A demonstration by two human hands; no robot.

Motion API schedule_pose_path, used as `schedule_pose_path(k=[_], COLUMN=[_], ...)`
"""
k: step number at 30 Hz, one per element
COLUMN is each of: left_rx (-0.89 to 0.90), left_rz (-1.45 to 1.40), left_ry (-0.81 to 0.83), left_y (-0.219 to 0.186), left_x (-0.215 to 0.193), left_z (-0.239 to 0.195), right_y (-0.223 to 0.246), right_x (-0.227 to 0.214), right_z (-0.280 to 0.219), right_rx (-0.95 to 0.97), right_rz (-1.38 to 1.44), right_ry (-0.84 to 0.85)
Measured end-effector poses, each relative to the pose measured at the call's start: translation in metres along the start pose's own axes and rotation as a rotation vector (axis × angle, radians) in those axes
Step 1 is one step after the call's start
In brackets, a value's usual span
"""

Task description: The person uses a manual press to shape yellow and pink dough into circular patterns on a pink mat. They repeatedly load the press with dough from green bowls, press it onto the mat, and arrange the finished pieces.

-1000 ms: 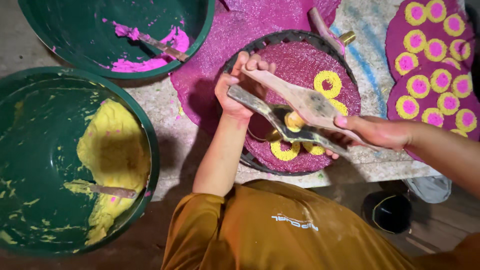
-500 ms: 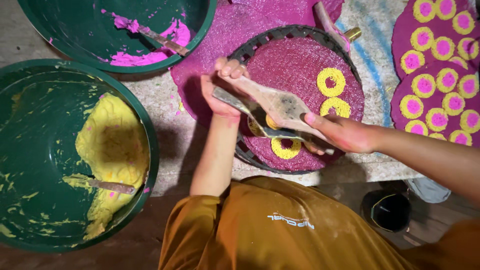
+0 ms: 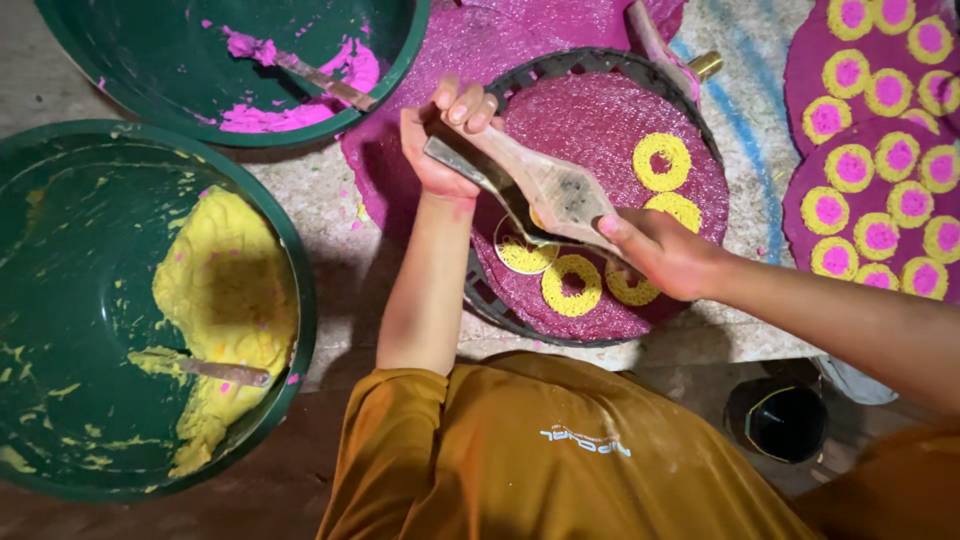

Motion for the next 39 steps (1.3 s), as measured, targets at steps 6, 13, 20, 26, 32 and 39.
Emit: schedule_pose_path(k=[6,13,20,26,32,39], left_rx=[0.025,-0.186,-0.805,-0.77,-0.774,-0.703], left_rz=[-0.004,0.647,2.171,2.306,2.333,2.278], left_ry=[-0.033,-0.494,-0.102,-0.044,0.013,0.041], left_y=[-0.007,0.025,0.047,0.055,0.057,0.062], left_x=[0.009,-0.004,0.037,0.043,0.046,0.063], left_z=[-0.025,-0.057,-0.104,-0.104,-0.106,-0.089], right_y=[-0.019,-0.091,-0.139,-0.14,-0.137,-0.134], right_x=[0.037,0.024,0.041,0.08,0.084,0.075], right_z=[0.002,-0.042,-0.098,-0.109,-0.126,-0.139], right_rx=[0.105,0.012,-0.18,-0.198,-0.182,-0.154], right_rz=[0.301,0.448,0.774,1.237,1.137,1.069], right_ry=[0.217,0.238,-0.123,-0.275,-0.381,-0.481])
Point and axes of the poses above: each hand's wrist, its own z-axis towards the middle knuckle, its own x-axis out of the palm, y = z × x, the point moved 7 cm from there along z, towards the middle knuckle, and after that the axes turned 11 degrees about -z, right-handed, at the moved point
